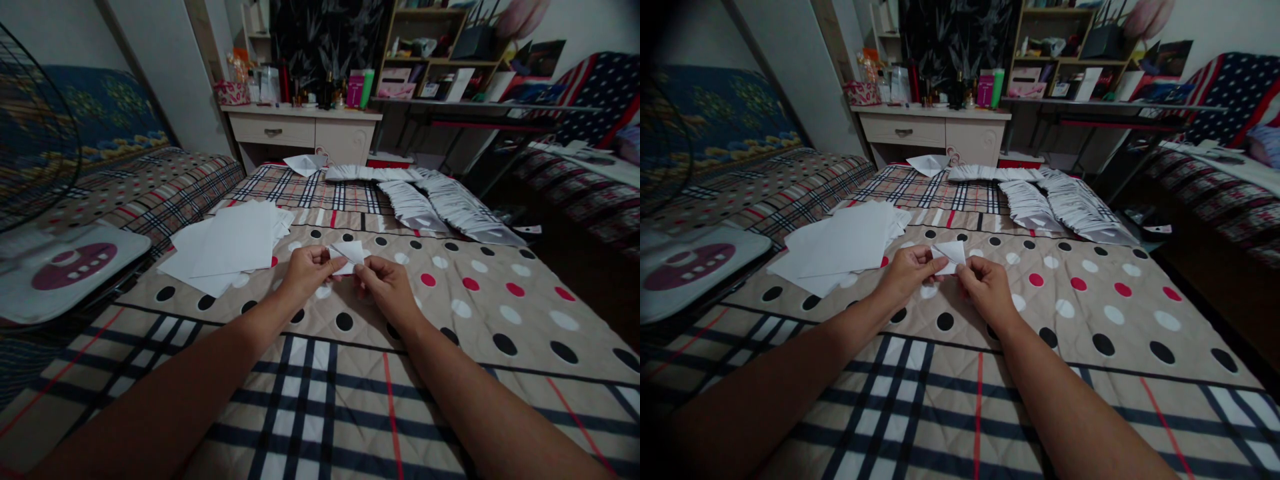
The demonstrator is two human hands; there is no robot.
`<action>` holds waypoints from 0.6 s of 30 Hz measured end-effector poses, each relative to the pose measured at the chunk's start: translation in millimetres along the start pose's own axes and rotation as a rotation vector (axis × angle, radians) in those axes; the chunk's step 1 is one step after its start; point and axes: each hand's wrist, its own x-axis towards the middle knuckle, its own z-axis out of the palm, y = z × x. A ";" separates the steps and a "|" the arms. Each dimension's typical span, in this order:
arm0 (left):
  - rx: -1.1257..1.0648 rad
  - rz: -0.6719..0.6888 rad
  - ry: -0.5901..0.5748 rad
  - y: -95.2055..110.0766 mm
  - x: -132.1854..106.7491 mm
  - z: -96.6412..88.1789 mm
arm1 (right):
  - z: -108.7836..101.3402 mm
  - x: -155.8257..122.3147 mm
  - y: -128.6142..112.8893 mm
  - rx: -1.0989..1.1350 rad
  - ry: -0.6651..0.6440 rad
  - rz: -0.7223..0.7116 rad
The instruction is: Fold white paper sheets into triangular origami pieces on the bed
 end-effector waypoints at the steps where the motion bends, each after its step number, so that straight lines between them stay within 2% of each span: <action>1: 0.008 0.019 0.000 0.5 -0.4 0.0 | -0.1 1.2 0.3 0.051 -0.020 0.051; 5: -0.037 0.113 -0.107 2.9 -4.8 2.7 | -3.5 6.3 1.8 0.322 -0.046 0.192; 10: -0.011 0.228 -0.209 7.3 -12.0 4.9 | -8.5 9.1 1.0 0.459 -0.141 0.219; 13: -0.005 0.259 -0.208 4.8 -12.3 5.6 | -8.8 8.7 -0.1 0.482 -0.161 0.221; 18: 0.039 0.291 -0.103 -5.4 -7.2 7.0 | -7.5 8.0 0.8 0.497 -0.177 0.225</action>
